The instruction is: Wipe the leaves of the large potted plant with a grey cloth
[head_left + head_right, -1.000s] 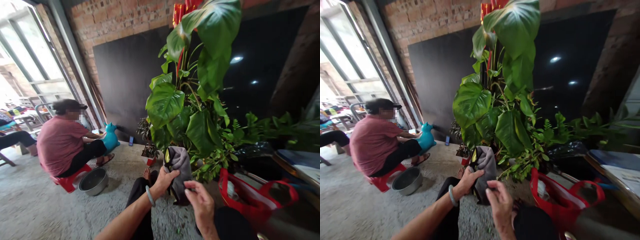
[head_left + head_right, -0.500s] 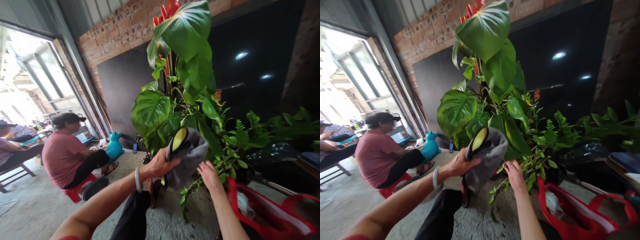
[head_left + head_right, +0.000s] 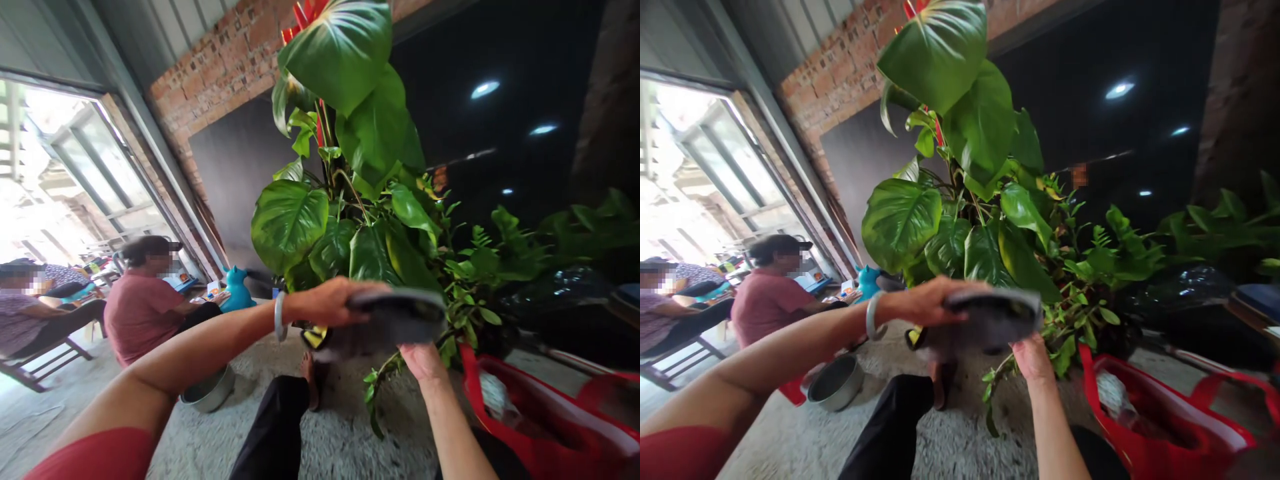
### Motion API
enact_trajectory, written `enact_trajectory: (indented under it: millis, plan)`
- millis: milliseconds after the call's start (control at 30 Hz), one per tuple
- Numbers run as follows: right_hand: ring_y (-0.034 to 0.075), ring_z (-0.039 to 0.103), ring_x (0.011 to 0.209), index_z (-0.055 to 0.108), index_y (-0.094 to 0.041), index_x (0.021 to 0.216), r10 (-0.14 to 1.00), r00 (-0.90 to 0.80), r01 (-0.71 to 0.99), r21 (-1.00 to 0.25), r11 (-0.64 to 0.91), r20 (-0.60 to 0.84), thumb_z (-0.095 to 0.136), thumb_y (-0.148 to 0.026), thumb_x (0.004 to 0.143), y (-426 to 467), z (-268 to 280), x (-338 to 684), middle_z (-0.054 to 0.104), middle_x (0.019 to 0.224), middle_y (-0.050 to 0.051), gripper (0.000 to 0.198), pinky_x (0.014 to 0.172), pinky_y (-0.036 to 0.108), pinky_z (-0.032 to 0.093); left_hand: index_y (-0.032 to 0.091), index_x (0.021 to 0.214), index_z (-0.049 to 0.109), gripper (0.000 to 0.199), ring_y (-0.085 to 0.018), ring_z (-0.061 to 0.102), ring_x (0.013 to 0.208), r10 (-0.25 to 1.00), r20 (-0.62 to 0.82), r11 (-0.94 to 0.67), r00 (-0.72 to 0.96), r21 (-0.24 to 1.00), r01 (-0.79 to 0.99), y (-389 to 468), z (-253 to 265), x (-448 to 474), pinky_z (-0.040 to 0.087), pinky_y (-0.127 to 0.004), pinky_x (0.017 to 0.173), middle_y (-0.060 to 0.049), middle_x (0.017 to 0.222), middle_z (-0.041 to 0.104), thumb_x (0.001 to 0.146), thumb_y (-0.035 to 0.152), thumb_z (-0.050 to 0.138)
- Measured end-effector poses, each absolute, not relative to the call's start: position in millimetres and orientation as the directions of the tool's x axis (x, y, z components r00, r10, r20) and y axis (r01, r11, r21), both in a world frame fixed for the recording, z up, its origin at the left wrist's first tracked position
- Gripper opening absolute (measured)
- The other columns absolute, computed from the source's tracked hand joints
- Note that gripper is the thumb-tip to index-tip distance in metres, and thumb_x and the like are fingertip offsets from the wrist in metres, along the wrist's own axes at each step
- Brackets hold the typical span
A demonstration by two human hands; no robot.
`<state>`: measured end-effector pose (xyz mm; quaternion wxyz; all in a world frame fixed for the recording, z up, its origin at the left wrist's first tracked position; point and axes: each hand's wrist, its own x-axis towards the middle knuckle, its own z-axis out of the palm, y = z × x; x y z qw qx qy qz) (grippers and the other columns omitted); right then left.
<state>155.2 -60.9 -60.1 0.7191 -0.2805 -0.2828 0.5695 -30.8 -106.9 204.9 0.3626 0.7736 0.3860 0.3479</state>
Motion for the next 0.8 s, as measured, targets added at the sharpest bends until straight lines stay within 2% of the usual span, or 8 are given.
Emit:
enact_trajectory:
  millis: [67, 167, 300, 400, 533, 667, 733, 800]
  plan:
    - [0.023, 0.071, 0.076, 0.067, -0.027, 0.074, 0.986, 0.156, -0.694, -0.704, 0.152, 0.059, 0.089, -0.035, 0.054, -62.2, -59.1, 153.2, 0.075, 0.08, -0.002, 0.031, 0.069, 0.045, 0.062, 0.017, 0.097, 0.072, 0.029, -0.023, 0.066, 0.089, 0.751, 0.478, -0.647, 0.456, 0.67, 0.363, -86.6, 227.8, -27.3, 0.052, -0.036, 0.09, -0.002, 0.092, 0.074, 0.069, 0.019, 0.078]
    - [0.02, 0.07, 0.071, 0.068, -0.026, 0.074, 0.993, 0.117, -0.738, -0.667, 0.103, 0.023, 0.09, -0.031, 0.051, -63.3, -57.4, 149.8, 0.076, 0.082, -0.003, 0.032, 0.064, 0.039, 0.062, 0.016, 0.091, 0.069, 0.015, -0.019, 0.064, 0.078, 0.733, 0.637, -0.657, 0.239, 0.574, 0.488, -50.9, 225.4, -21.6, 0.053, -0.033, 0.081, 0.0, 0.078, 0.07, 0.078, 0.023, 0.068]
    - [0.018, 0.07, 0.069, 0.069, -0.026, 0.075, 0.993, 0.116, -0.77, -0.633, 0.081, -0.013, 0.089, -0.028, 0.051, -59.9, -59.1, 148.4, 0.076, 0.081, -0.002, 0.032, 0.063, 0.035, 0.061, 0.022, 0.07, 0.069, 0.017, -0.016, 0.059, 0.057, 0.742, 0.229, -0.655, 0.63, 0.448, 0.608, -61.8, 169.0, -35.0, 0.046, -0.024, 0.057, 0.003, 0.061, 0.065, 0.057, 0.015, 0.078]
    - [0.017, 0.068, 0.066, 0.068, -0.026, 0.073, 0.99, 0.132, -0.788, -0.611, 0.078, -0.043, 0.09, -0.026, 0.051, -56.5, -61.4, 152.9, 0.075, 0.077, -0.003, 0.031, 0.061, 0.034, 0.061, 0.029, 0.093, 0.078, 0.038, -0.02, 0.067, 0.066, 0.603, 0.021, -0.705, 0.797, 0.482, 0.521, -95.5, 160.2, -52.7, 0.048, -0.025, 0.06, 0.001, 0.077, 0.075, 0.058, 0.013, 0.078]
    - [0.016, 0.067, 0.064, 0.064, -0.027, 0.068, 0.987, 0.15, -0.804, -0.588, 0.086, -0.062, 0.09, -0.025, 0.049, -57.8, -59.6, 160.2, 0.073, 0.075, -0.006, 0.032, 0.06, 0.035, 0.06, 0.019, 0.112, 0.074, 0.04, -0.025, 0.069, 0.094, 0.701, 0.362, -0.698, 0.615, 0.526, 0.485, -86.6, 212.7, -59.8, 0.053, -0.031, 0.085, -0.005, 0.102, 0.077, 0.072, 0.023, 0.073]
    - [0.016, 0.068, 0.066, 0.065, -0.027, 0.071, 0.989, 0.132, -0.803, -0.592, 0.069, -0.064, 0.09, -0.026, 0.05, -61.7, -56.2, 158.3, 0.074, 0.077, -0.006, 0.032, 0.061, 0.035, 0.06, 0.015, 0.097, 0.071, 0.024, -0.02, 0.065, 0.08, 0.764, 0.624, -0.603, 0.165, 0.599, 0.527, -36.3, 221.9, -58.7, 0.052, -0.031, 0.078, -0.001, 0.083, 0.072, 0.076, 0.026, 0.067]
    - [0.017, 0.068, 0.067, 0.066, -0.027, 0.071, 0.991, 0.12, -0.796, -0.602, 0.058, -0.062, 0.09, -0.026, 0.049, -61.9, -57.6, 154.8, 0.074, 0.078, -0.005, 0.033, 0.061, 0.036, 0.06, 0.016, 0.081, 0.07, 0.012, -0.017, 0.061, 0.065, 0.838, 0.5, -0.521, 0.218, 0.615, 0.592, -32.4, 195.7, -61.7, 0.05, -0.028, 0.069, 0.002, 0.069, 0.067, 0.07, 0.022, 0.07]
    - [0.018, 0.067, 0.064, 0.067, -0.027, 0.071, 0.991, 0.118, -0.787, -0.614, 0.054, -0.064, 0.09, -0.026, 0.048, -60.5, -61.3, 152.0, 0.074, 0.076, -0.004, 0.032, 0.059, 0.035, 0.059, 0.018, 0.067, 0.068, 0.009, -0.015, 0.056, 0.055, 0.857, 0.22, -0.501, 0.466, 0.569, 0.652, -49.8, 166.9, -67.6, 0.047, -0.026, 0.061, 0.004, 0.058, 0.062, 0.061, 0.017, 0.076]
